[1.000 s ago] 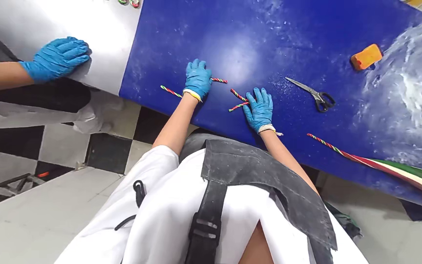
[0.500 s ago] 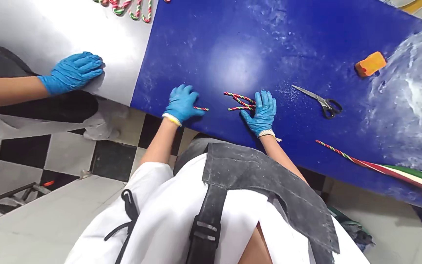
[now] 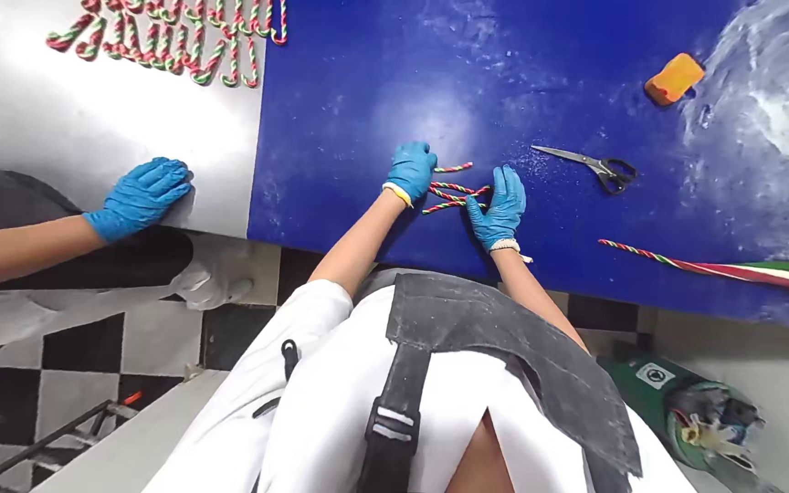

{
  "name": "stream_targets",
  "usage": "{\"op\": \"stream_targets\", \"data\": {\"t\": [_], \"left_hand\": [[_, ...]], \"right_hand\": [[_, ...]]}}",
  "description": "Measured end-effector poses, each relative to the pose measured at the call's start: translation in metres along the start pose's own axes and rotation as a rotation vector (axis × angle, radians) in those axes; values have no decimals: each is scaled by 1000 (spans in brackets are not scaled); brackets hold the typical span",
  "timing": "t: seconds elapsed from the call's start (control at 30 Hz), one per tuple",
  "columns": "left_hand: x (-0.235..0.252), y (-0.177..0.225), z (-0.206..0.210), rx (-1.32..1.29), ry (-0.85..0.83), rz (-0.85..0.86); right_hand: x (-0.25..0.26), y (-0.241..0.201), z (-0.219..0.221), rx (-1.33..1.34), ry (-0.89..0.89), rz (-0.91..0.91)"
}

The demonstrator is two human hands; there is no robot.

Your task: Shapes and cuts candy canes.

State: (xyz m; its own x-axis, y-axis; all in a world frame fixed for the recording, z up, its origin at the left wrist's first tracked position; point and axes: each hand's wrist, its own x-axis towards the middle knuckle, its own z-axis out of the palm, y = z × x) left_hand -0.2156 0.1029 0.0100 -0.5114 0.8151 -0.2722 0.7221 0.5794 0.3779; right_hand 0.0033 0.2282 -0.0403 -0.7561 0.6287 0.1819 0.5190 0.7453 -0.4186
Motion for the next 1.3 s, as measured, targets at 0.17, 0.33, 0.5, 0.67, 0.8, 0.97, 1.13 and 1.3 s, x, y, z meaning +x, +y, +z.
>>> {"op": "stream_targets", "data": {"t": [0.17, 0.33, 0.5, 0.67, 0.8, 0.97, 1.13, 1.3], "left_hand": [[-35, 41, 22, 20, 51, 13], [-32, 93, 82, 13, 188, -97], [14, 86, 83, 109, 281, -217], [89, 63, 52, 120, 287, -283], [85, 66, 49, 159, 227, -290], [-10, 108, 91, 164, 274, -344], [-70, 137, 134, 225, 400, -385], [-25, 117, 106, 240, 336, -466]], "right_hand": [[-44, 30, -16, 33, 104, 146], [-77, 48, -33, 75, 139, 273], [-77, 49, -35, 102, 120, 256], [-78, 57, -37, 173, 90, 151], [-82, 82, -49, 199, 68, 26], [-94, 142, -83, 233, 35, -19], [-114, 200, -115, 215, 4, -117], [-129, 248, -137, 216, -23, -208]]}}
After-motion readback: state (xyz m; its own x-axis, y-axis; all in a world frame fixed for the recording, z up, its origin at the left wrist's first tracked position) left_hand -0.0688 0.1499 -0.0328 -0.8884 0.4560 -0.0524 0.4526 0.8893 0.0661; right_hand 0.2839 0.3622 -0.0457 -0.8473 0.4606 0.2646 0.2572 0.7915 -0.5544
